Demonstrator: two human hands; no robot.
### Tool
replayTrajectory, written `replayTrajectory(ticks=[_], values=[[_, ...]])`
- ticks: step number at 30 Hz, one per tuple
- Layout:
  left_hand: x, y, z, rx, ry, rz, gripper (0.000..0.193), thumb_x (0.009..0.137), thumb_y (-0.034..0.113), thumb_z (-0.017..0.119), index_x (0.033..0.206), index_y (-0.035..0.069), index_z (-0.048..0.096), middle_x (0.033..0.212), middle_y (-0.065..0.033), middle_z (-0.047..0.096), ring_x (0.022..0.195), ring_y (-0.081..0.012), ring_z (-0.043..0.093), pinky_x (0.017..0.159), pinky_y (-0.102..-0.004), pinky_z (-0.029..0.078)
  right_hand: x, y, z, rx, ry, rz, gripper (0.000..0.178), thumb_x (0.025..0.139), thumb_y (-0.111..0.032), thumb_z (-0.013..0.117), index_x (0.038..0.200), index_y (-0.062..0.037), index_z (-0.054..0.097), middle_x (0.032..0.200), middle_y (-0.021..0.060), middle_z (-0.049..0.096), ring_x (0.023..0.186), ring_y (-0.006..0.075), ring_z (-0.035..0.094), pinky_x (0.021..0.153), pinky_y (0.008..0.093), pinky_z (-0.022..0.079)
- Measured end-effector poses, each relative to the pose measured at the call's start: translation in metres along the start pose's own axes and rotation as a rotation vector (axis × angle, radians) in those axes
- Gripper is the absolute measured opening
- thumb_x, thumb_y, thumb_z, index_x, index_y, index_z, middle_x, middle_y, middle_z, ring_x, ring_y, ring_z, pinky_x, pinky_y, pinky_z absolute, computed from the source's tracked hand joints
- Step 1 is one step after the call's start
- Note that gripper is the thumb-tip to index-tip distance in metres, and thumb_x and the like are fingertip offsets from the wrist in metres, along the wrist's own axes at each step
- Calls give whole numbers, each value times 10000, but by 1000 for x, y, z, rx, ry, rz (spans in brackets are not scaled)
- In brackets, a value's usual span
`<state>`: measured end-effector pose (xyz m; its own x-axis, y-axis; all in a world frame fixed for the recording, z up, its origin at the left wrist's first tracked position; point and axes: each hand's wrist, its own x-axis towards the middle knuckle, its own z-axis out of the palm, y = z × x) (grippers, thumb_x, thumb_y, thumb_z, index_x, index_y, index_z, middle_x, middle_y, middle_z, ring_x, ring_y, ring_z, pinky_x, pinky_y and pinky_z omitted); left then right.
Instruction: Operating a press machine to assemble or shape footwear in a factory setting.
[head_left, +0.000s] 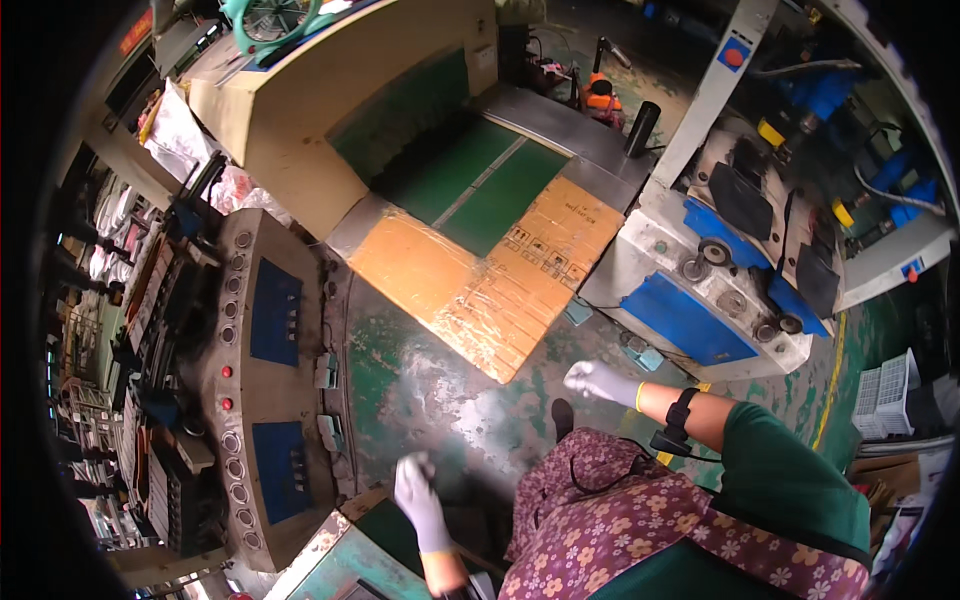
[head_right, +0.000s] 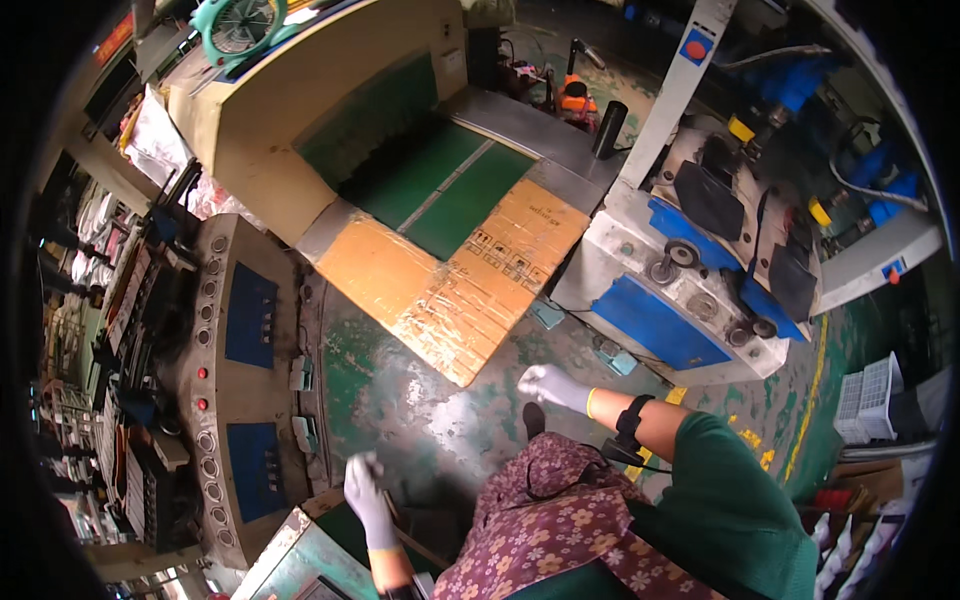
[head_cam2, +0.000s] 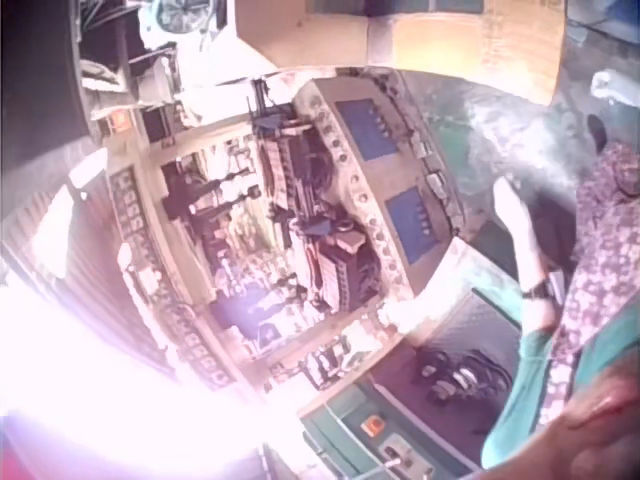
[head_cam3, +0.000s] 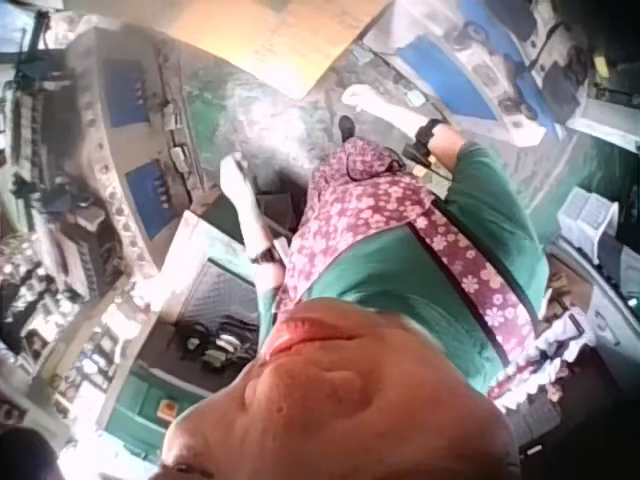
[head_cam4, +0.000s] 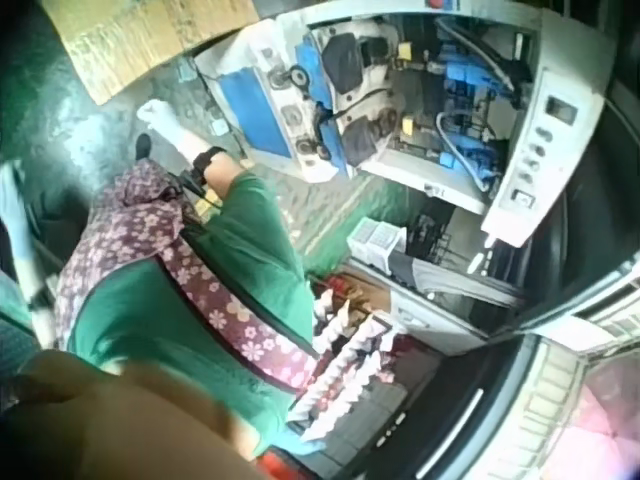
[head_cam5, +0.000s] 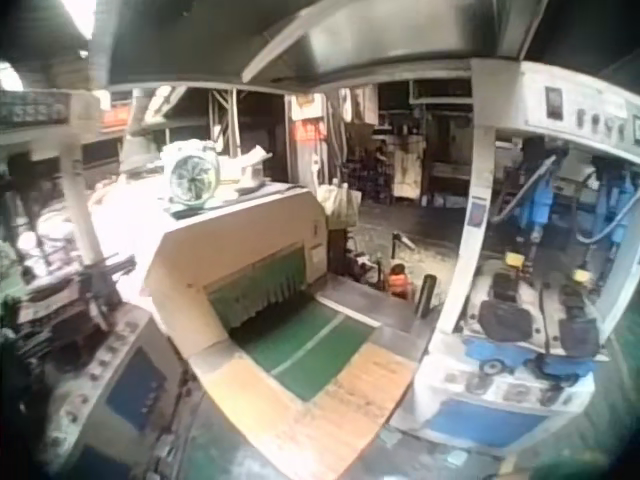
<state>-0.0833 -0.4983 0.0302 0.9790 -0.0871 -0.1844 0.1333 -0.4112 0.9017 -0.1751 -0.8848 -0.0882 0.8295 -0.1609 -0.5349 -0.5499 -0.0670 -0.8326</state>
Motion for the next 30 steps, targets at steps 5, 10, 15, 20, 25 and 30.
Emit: replayTrajectory(ticks=[5,10,15,20,25,30], values=[[176,50,131,-73,-288,123,315,1010,238,489,1082,-24,648,953,-133,673,894,-247,628,841,-355,480,80,-5,-82,188,189,226,274,948,-309,628,968,-39,672,857,31,680,635,99,596,567,268,489],[348,92,260,132,-451,432,287,905,82,601,1184,19,623,1281,-126,607,1270,-234,517,1089,-326,360,193,1,-120,-307,857,-174,434,916,-295,613,1268,-50,552,1192,176,632,1043,286,619,900,388,492],[579,54,339,237,-506,554,345,890,149,665,1214,43,620,1257,-134,599,1161,-233,595,993,-323,458,293,-36,-100,-590,946,42,596,859,-292,615,1390,-67,462,1442,174,456,1335,353,405,1092,492,306],[795,103,375,294,-542,666,467,899,77,609,1357,28,530,1331,-135,584,1217,-230,560,1053,-310,411,319,-48,-94,-776,1074,5,588,840,-289,580,1372,-61,476,1433,190,450,1358,363,382,1105,542,249],[947,140,329,714,-299,567,456,950,188,561,1376,30,520,1327,-131,583,1226,-243,544,1048,-326,407,325,-56,-100,-798,987,154,595,829,-287,574,1363,-41,484,1425,212,451,1349,379,392,1122,538,224],[1019,131,284,935,-261,522,456,959,235,546,1370,38,530,1288,-123,602,1201,-239,554,1027,-330,418,330,-62,-106,-794,950,167,606,823,-265,559,1372,-22,475,1430,220,447,1346,398,392,1134,537,208]])
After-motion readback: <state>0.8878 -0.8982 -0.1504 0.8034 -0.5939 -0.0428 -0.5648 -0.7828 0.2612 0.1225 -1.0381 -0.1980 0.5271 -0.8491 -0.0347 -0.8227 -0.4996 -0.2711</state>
